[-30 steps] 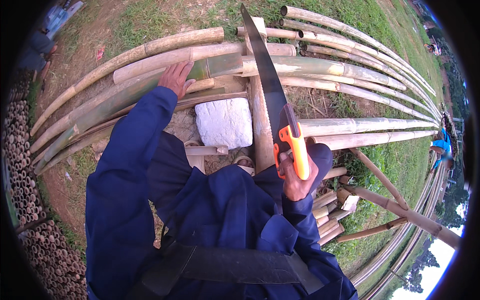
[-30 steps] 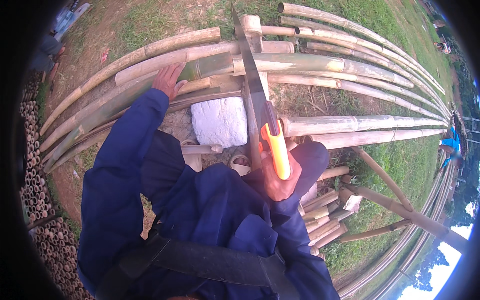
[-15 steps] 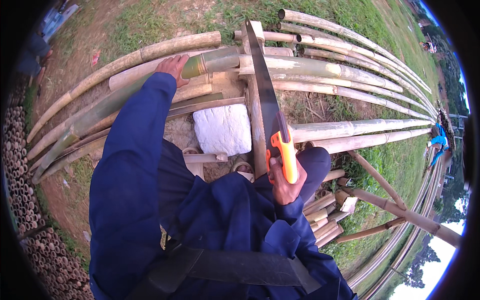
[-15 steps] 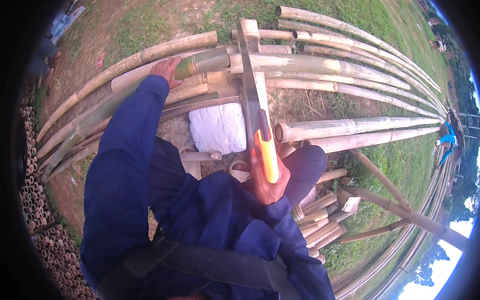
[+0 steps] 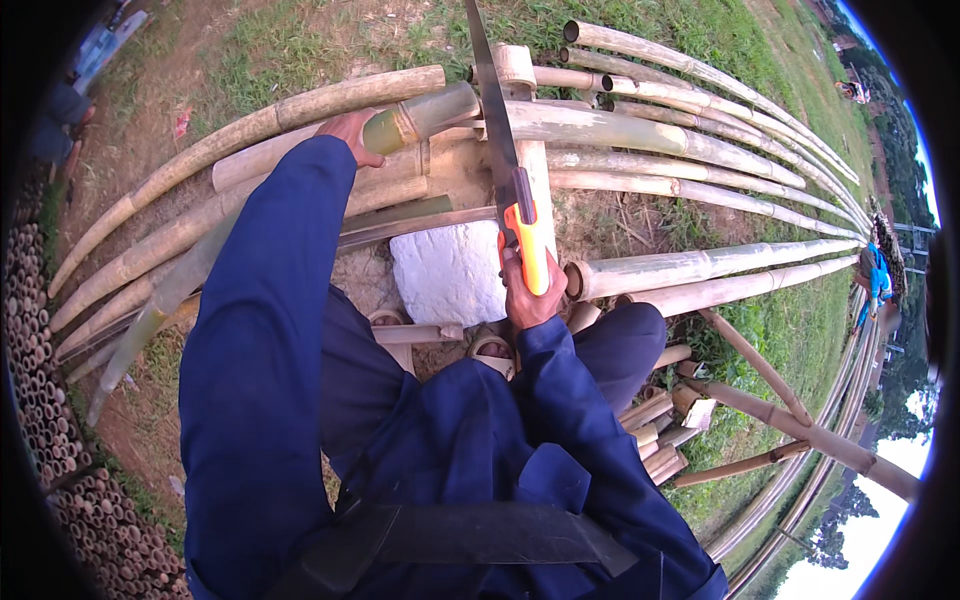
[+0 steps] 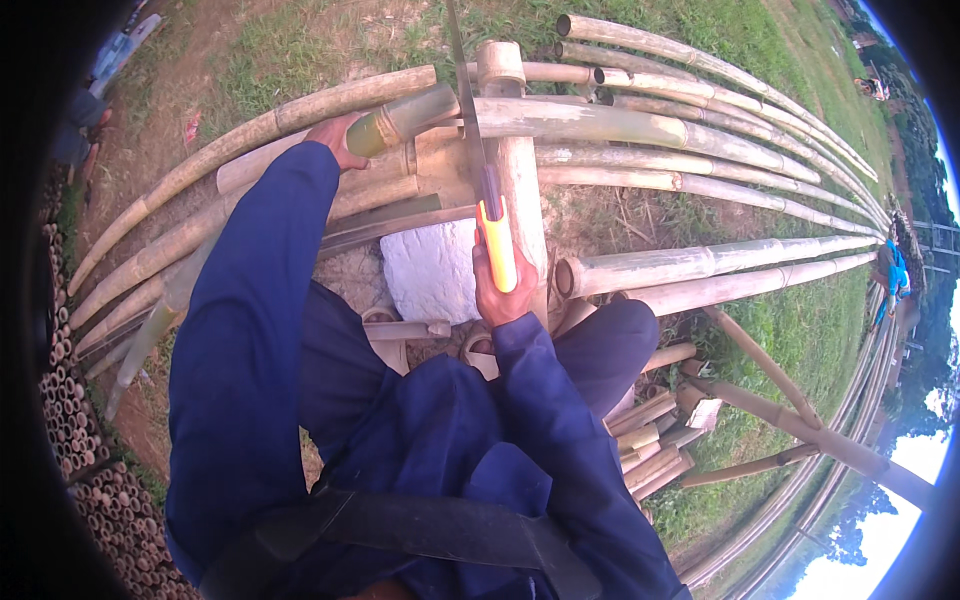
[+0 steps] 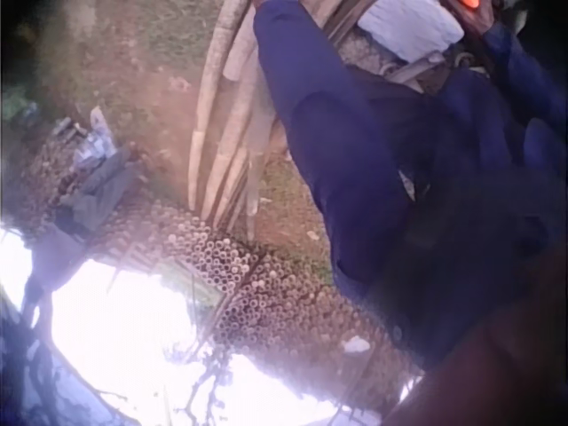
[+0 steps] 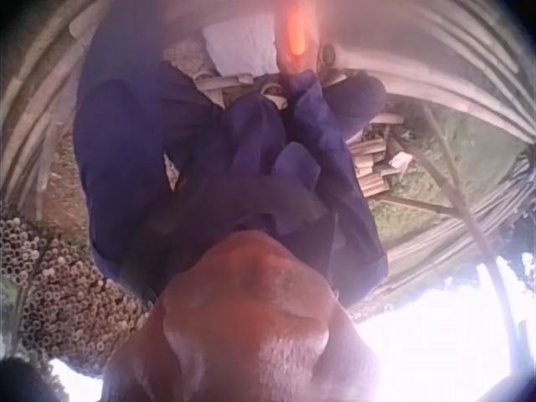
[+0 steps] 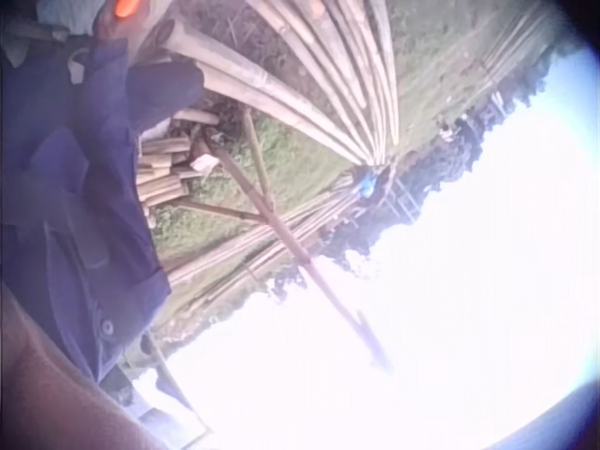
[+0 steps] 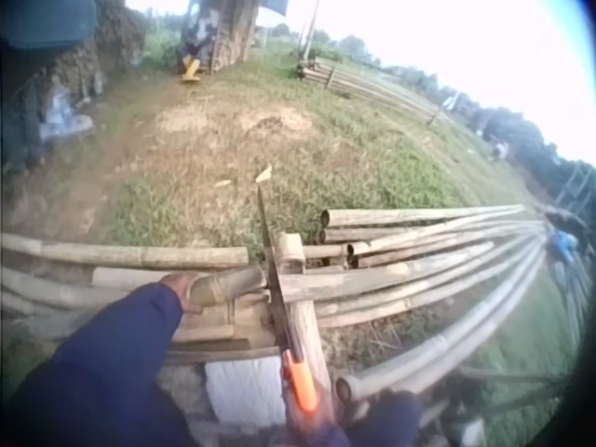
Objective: The person uses a hand saw to cut bamboo poles into shorter sections. They position each pole on a makeshift support, saw through it, then move the cut piece aside and repeat the process with additional poles.
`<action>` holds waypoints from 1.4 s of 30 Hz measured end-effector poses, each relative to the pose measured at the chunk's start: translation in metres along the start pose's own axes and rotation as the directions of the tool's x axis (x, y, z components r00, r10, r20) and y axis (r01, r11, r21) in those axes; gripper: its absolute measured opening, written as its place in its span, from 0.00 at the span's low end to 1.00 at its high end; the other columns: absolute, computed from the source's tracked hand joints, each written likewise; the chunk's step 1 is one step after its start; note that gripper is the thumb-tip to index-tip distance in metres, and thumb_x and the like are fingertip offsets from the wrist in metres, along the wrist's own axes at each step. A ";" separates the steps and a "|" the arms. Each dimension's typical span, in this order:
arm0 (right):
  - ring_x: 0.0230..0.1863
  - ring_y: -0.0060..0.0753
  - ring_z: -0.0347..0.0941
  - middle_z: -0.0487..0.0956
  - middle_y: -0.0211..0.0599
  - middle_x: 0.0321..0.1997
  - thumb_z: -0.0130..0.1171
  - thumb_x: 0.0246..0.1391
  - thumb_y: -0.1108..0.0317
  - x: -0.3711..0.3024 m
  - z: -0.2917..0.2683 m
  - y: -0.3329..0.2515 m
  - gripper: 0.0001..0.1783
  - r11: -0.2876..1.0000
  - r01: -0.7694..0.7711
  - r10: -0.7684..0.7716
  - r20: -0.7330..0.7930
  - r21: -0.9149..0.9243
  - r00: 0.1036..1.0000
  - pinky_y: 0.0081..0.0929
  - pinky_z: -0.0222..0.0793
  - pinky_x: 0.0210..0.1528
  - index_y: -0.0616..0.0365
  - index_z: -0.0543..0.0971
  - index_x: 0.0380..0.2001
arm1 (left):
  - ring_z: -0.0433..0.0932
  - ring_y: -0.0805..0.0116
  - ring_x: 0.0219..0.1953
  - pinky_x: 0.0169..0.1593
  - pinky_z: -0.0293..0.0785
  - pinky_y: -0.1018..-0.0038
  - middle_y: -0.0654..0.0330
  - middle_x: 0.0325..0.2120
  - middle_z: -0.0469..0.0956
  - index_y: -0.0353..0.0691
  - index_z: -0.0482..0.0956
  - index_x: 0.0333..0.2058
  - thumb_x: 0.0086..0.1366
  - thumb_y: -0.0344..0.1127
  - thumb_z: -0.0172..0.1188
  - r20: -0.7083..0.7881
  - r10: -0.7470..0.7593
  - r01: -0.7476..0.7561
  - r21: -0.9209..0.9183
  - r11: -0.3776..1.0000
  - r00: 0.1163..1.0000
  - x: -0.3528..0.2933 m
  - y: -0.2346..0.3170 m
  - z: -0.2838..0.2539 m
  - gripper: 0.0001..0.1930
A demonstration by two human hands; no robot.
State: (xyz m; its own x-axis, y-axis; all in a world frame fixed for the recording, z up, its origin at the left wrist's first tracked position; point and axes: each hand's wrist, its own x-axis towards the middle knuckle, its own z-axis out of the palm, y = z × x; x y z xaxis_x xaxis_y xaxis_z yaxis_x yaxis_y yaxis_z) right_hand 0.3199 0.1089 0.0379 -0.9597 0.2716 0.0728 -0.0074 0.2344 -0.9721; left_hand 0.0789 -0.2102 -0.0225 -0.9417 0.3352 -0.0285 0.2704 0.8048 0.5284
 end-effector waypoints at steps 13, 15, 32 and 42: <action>0.26 0.24 0.77 0.80 0.35 0.27 0.64 0.59 0.72 0.025 0.012 0.010 0.08 0.999 0.040 -0.040 -0.004 -0.036 0.999 0.24 0.73 0.31 0.66 0.80 0.38 | 0.81 0.46 0.50 0.55 0.75 0.59 0.48 0.43 0.83 0.41 0.79 0.52 0.36 0.43 0.79 0.066 -0.039 0.041 -0.028 0.999 0.997 0.005 0.014 -0.015 0.39; 0.34 0.32 0.82 0.85 0.44 0.34 0.64 0.58 0.74 0.030 0.013 0.008 0.13 0.998 -0.021 0.024 0.045 -0.056 0.999 0.29 0.76 0.41 0.67 0.83 0.46 | 0.81 0.46 0.50 0.55 0.75 0.59 0.48 0.43 0.83 0.41 0.79 0.52 0.36 0.43 0.79 0.061 -0.047 0.049 -0.028 0.998 0.997 0.004 0.012 -0.015 0.39; 0.28 0.18 0.74 0.80 0.31 0.29 0.61 0.62 0.76 -0.050 -0.008 -0.002 0.09 0.986 -0.090 0.090 0.005 0.141 0.996 0.20 0.72 0.33 0.67 0.78 0.44 | 0.82 0.48 0.49 0.55 0.76 0.60 0.48 0.43 0.84 0.41 0.78 0.56 0.37 0.44 0.79 0.126 -0.076 0.073 0.029 0.997 0.989 0.013 0.014 -0.015 0.42; 0.22 0.17 0.72 0.77 0.29 0.24 0.62 0.63 0.72 -0.011 0.010 0.009 0.06 0.987 -0.044 0.045 -0.005 0.154 0.999 0.20 0.69 0.26 0.65 0.80 0.38 | 0.83 0.50 0.46 0.53 0.78 0.61 0.49 0.42 0.84 0.45 0.80 0.55 0.36 0.46 0.77 0.135 -0.017 0.021 -0.029 0.999 0.991 0.022 0.001 -0.008 0.41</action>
State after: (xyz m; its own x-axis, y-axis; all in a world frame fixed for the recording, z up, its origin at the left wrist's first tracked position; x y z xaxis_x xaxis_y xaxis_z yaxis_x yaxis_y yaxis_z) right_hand 0.3279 0.0987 0.0265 -0.9577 0.2863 0.0298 -0.0085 0.0754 -0.9971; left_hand 0.0570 -0.2058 -0.0152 -0.9106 0.3846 -0.1513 0.2449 0.7970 0.5520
